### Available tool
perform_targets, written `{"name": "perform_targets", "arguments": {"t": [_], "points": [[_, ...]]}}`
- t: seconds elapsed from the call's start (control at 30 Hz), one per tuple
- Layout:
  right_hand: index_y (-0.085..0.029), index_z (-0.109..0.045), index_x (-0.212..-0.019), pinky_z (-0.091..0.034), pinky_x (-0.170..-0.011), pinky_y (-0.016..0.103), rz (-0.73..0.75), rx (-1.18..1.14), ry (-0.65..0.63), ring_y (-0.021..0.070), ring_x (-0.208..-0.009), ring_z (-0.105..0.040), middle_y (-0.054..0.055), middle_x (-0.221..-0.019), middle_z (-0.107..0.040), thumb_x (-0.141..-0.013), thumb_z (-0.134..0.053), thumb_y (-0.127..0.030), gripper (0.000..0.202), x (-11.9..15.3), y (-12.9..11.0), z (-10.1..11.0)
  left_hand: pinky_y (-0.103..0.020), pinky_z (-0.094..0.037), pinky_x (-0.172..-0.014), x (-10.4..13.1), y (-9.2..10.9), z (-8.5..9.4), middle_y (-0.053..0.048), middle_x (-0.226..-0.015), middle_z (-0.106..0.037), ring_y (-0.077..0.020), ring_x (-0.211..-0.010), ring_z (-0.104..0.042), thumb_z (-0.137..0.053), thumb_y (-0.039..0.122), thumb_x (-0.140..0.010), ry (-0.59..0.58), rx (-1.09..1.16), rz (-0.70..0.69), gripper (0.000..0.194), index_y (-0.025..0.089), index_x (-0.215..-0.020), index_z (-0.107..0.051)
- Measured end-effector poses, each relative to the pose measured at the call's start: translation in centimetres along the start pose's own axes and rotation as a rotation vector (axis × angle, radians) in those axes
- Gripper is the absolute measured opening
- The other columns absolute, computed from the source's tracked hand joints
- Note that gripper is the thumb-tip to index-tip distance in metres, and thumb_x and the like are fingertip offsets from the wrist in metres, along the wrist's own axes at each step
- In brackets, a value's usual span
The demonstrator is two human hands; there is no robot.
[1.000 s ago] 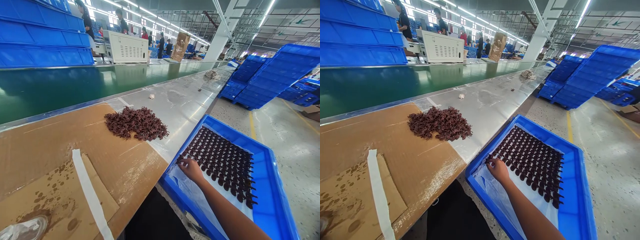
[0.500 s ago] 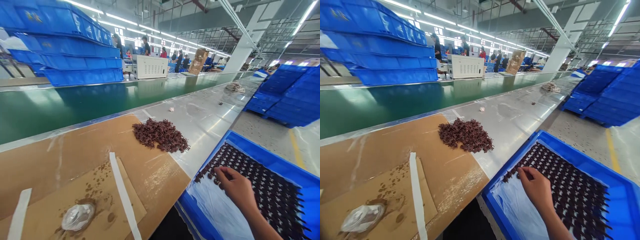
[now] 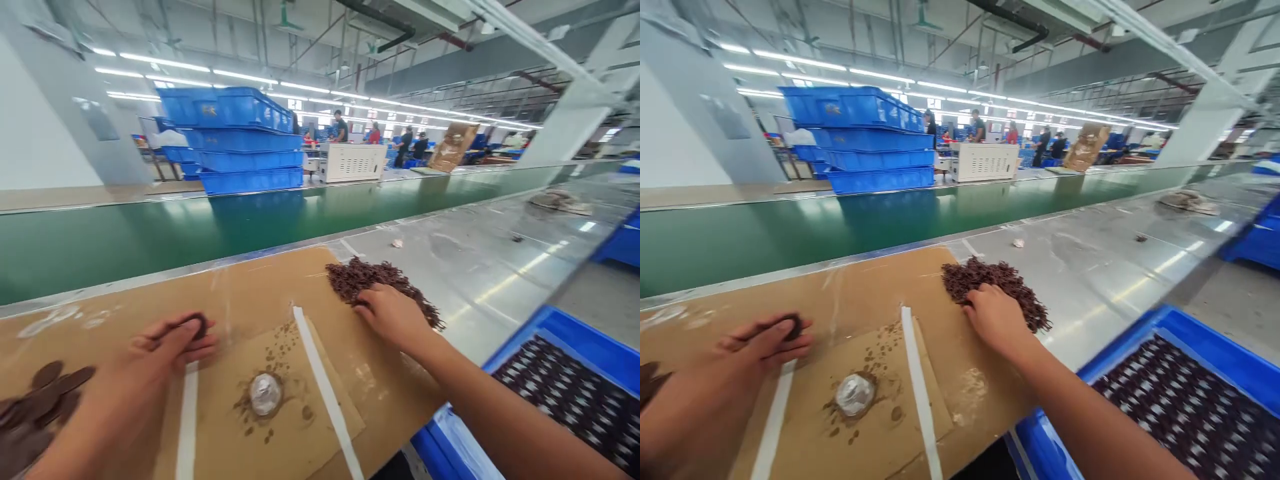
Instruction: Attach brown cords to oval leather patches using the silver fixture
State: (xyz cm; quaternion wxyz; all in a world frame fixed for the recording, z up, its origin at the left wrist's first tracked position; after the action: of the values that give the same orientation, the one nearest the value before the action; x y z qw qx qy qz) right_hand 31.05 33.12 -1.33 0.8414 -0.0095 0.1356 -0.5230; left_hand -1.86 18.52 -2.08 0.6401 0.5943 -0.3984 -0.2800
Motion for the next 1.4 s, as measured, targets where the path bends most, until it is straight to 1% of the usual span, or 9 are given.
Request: {"name": "perform_targets", "arguments": {"t": [0.13,0.23,0.37,0.47,0.57,0.7,0.8,1.13,1.4], "points": [[-0.022,-0.068,-0.082,-0.043,-0.068,0.034,0.019,-0.018,-0.016,0.0252,-0.081,-0.063,0.007,-0.087,-0.067,-0.078,-0.061,-0.026,0.009,-0.1,1.6,-1.4,-0.03,-0.059,-0.077,1.0,0.4,-1.7,-0.006,-0.101,-0.071,-0.0175,-0.08,-0.068,-0.077,0.037,-0.074,-0.1,0.099,-0.007,0.046,0.015,-0.111,-0.06],[-0.021,-0.069,-0.093,-0.046,-0.062,0.036,0.003,-0.128,0.007,0.025,-0.07,-0.063,0.009,-0.081,-0.067,-0.065,-0.061,-0.035,0.032,-0.4,4.3,-2.4,-0.033,-0.059,-0.079,1.0,0.5,-1.8,-0.01,-0.108,-0.068,-0.0169,-0.08,-0.067,-0.071,0.03,-0.081,-0.137,0.127,0.009,0.04,0.014,-0.116,-0.059],[-0.023,-0.074,-0.088,-0.047,-0.058,0.04,0.017,-0.182,0.073,0.0285,-0.067,-0.065,0.014,-0.082,-0.07,-0.063,-0.06,-0.047,0.037,-0.6,5.9,-1.4,-0.034,-0.059,-0.08,1.0,0.2,-1.7,-0.013,-0.108,-0.068,-0.0164,-0.078,-0.067,-0.066,0.027,-0.085,-0.157,0.13,0.038,0.031,0.012,-0.112,-0.06],[-0.027,-0.076,-0.081,-0.048,-0.058,0.038,0.085,-0.233,0.137,0.0256,-0.068,-0.065,0.012,-0.086,-0.071,-0.073,-0.06,-0.052,0.031,-0.9,3.3,1.7,-0.031,-0.059,-0.074,0.8,-0.1,-2.0,-0.013,-0.104,-0.068,-0.0163,-0.075,-0.067,-0.063,0.025,-0.086,-0.174,0.107,0.051,0.026,0.011,-0.107,-0.059],[-0.031,-0.076,-0.088,-0.051,-0.063,0.034,0.333,-0.362,0.156,0.0222,-0.075,-0.067,0.006,-0.092,-0.071,-0.084,-0.053,-0.059,0.037,-1.3,-2.4,4.8,-0.028,-0.059,-0.069,0.4,-0.5,-2.4,-0.013,-0.102,-0.069,-0.015,-0.071,-0.067,-0.064,0.026,-0.086,-0.181,0.062,0.044,0.025,0.011,-0.106,-0.058],[-0.03,-0.072,-0.1,-0.053,-0.066,0.025,0.579,-0.568,-0.131,0.0155,-0.076,-0.066,0.0,-0.09,-0.07,-0.088,-0.06,-0.047,0.023,-1.2,-10.2,5.8,-0.026,-0.059,-0.066,0.1,-0.7,-2.6,-0.012,-0.101,-0.069,-0.0131,-0.068,-0.066,-0.064,0.027,-0.086,-0.172,0.008,0.023,0.027,0.011,-0.107,-0.058],[-0.027,-0.073,-0.091,-0.052,-0.058,0.023,0.609,-0.696,-0.338,0.0135,-0.065,-0.063,-0.001,-0.079,-0.069,-0.085,-0.067,-0.04,0.016,-0.4,-13.7,5.1,-0.026,-0.059,-0.066,0.1,-0.5,-2.8,-0.011,-0.102,-0.069,-0.0125,-0.068,-0.066,-0.065,0.026,-0.084,-0.169,-0.003,0.01,0.028,0.011,-0.107,-0.059],[-0.018,-0.068,-0.073,-0.035,-0.039,0.018,0.381,-0.764,-0.496,0.0093,-0.048,-0.05,-0.001,-0.057,-0.059,-0.08,-0.066,-0.03,0.014,0.5,-14.0,1.4,-0.023,-0.057,-0.061,-0.3,-0.9,-3.0,-0.01,-0.096,-0.07,-0.0118,-0.065,-0.065,-0.063,0.024,-0.085,-0.179,0.013,-0.005,0.025,0.011,-0.106,-0.06],[-0.017,-0.062,-0.07,-0.034,-0.045,0.019,0.272,-0.76,-0.584,0.0086,-0.053,-0.048,-0.001,-0.062,-0.058,-0.079,-0.064,-0.028,0.015,0.6,-14.1,0.6,-0.021,-0.057,-0.064,-0.2,-1.0,-3.0,-0.008,-0.097,-0.07,-0.0104,-0.067,-0.065,-0.064,0.027,-0.086,-0.211,-0.008,-0.018,0.027,0.012,-0.107,-0.059]]}}
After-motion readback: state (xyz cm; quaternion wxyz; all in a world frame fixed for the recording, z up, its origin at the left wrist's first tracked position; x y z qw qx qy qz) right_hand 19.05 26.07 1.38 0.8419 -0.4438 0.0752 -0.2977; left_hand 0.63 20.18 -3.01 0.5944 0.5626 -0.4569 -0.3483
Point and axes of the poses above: each hand's wrist, its own x-axis away from the middle knuckle, its own z-axis out of the back of the hand, y = z × x, the point moved 3 cm from there along -x, towards the middle knuckle
